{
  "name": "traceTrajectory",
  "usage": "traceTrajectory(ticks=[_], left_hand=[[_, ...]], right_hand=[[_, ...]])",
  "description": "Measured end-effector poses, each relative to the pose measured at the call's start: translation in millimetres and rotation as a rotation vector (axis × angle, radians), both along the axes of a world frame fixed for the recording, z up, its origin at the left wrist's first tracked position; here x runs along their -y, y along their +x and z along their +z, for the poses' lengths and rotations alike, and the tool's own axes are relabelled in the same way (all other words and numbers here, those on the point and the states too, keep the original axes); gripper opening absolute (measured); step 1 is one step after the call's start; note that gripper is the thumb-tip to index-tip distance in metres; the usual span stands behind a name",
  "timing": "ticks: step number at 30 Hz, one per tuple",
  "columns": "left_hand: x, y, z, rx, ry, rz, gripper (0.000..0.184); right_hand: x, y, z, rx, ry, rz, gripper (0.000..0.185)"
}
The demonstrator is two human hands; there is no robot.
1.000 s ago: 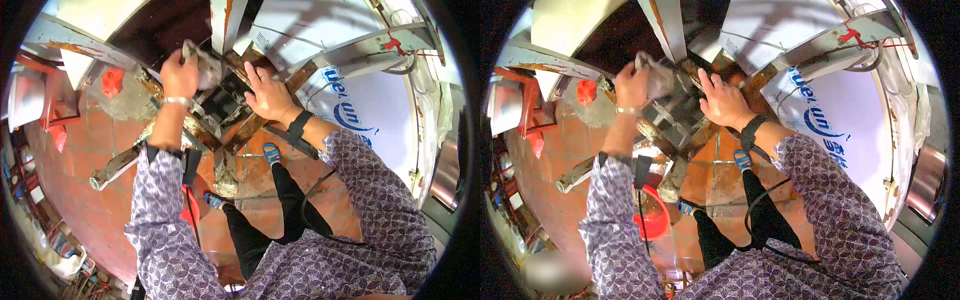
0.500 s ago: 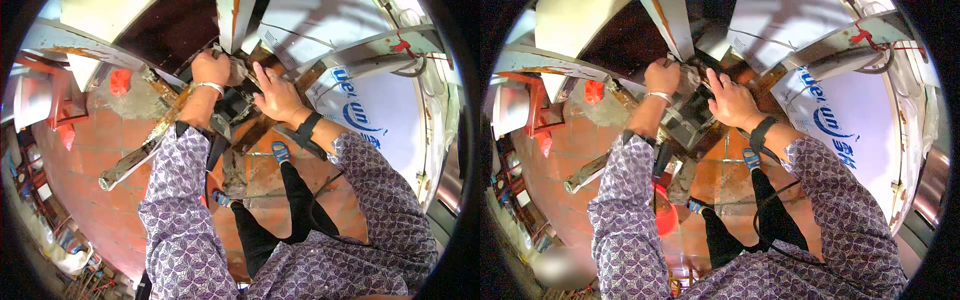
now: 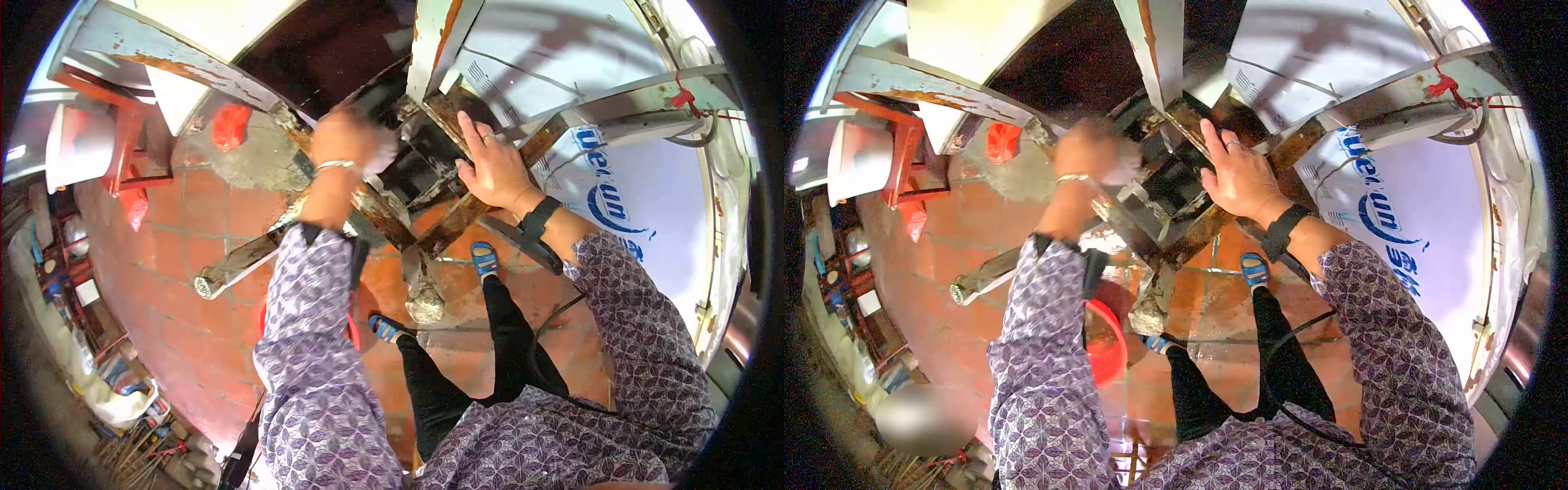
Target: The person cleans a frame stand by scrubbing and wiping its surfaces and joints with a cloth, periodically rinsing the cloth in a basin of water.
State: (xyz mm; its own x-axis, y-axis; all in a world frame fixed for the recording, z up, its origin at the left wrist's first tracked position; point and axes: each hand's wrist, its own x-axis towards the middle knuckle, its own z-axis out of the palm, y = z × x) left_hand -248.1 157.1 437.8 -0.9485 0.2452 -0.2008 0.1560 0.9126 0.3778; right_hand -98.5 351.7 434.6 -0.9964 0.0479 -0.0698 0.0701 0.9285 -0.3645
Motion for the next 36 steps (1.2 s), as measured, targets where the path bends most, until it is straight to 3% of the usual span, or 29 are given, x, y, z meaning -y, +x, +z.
traceTrajectory(ticks=[3, 5, 8, 9, 10, 11, 12, 14, 16, 17, 19, 20, 21, 26, 28, 30, 32, 33, 34, 36], left_hand=[[43, -8, -16, -0.130, 0.052, 0.139, 0.026], [41, -8, 4, -0.182, 0.001, 0.172, 0.026], [38, -38, 49, -0.783, 0.381, 0.352, 0.025], [39, -36, 82, -0.820, 0.466, 0.399, 0.022], [52, -58, 94, -1.177, 0.641, 0.193, 0.026], [60, -62, 116, -1.323, 0.577, 0.162, 0.030], [58, -56, 136, -1.245, 0.446, 0.338, 0.029], [78, -81, 128, -1.370, 0.249, 0.163, 0.028], [80, -79, 93, -1.257, 0.115, 0.087, 0.027], [85, -78, 58, -1.023, 0.182, 0.066, 0.028], [88, -69, -7, -0.843, -0.067, 0.097, 0.028], [81, -60, -19, -0.594, -0.071, 0.172, 0.026], [84, -63, -33, -0.579, -0.012, 0.168, 0.024], [85, -68, 12, -0.610, -0.012, 0.198, 0.020], [96, -80, 43, -1.002, 0.296, 0.151, 0.021], [102, -93, 95, -1.117, 0.520, 0.145, 0.024], [65, -74, 163, -1.316, 0.572, 0.216, 0.018], [74, -87, 164, -1.325, 0.725, 0.136, 0.016], [79, -85, 153, -1.330, 0.715, 0.133, 0.016], [86, -88, 115, -1.279, 0.414, 0.081, 0.016]], right_hand=[[-3, 0, -3, -0.046, -0.007, 0.002, 0.074], [-1, 2, -1, -0.085, 0.040, 0.024, 0.075], [-1, 0, -2, -0.070, -0.004, 0.014, 0.075], [-1, 0, -2, -0.065, -0.010, 0.007, 0.075], [-2, -1, -2, -0.067, -0.016, 0.004, 0.075], [-2, 0, -3, -0.076, -0.016, 0.010, 0.075], [-3, 0, -3, -0.086, -0.013, 0.018, 0.074], [0, 2, 2, -0.059, -0.019, 0.011, 0.075], [-1, -4, 4, -0.056, -0.020, 0.000, 0.075], [-2, -4, 2, -0.071, -0.005, 0.003, 0.075], [0, 2, -4, -0.113, 0.013, 0.010, 0.075], [-1, -1, -4, -0.132, 0.022, 0.009, 0.075], [-1, -1, -4, -0.102, -0.004, 0.006, 0.075], [-1, 2, 0, -0.100, -0.036, 0.013, 0.077], [-1, 2, -1, -0.091, -0.037, 0.013, 0.077], [-1, 0, 3, -0.034, -0.053, -0.008, 0.076], [-1, -2, 3, -0.049, -0.059, -0.007, 0.076], [0, 0, 3, -0.055, -0.066, -0.003, 0.076], [0, 3, 5, -0.058, -0.074, 0.002, 0.076], [0, -1, 8, -0.026, -0.055, -0.010, 0.076]])
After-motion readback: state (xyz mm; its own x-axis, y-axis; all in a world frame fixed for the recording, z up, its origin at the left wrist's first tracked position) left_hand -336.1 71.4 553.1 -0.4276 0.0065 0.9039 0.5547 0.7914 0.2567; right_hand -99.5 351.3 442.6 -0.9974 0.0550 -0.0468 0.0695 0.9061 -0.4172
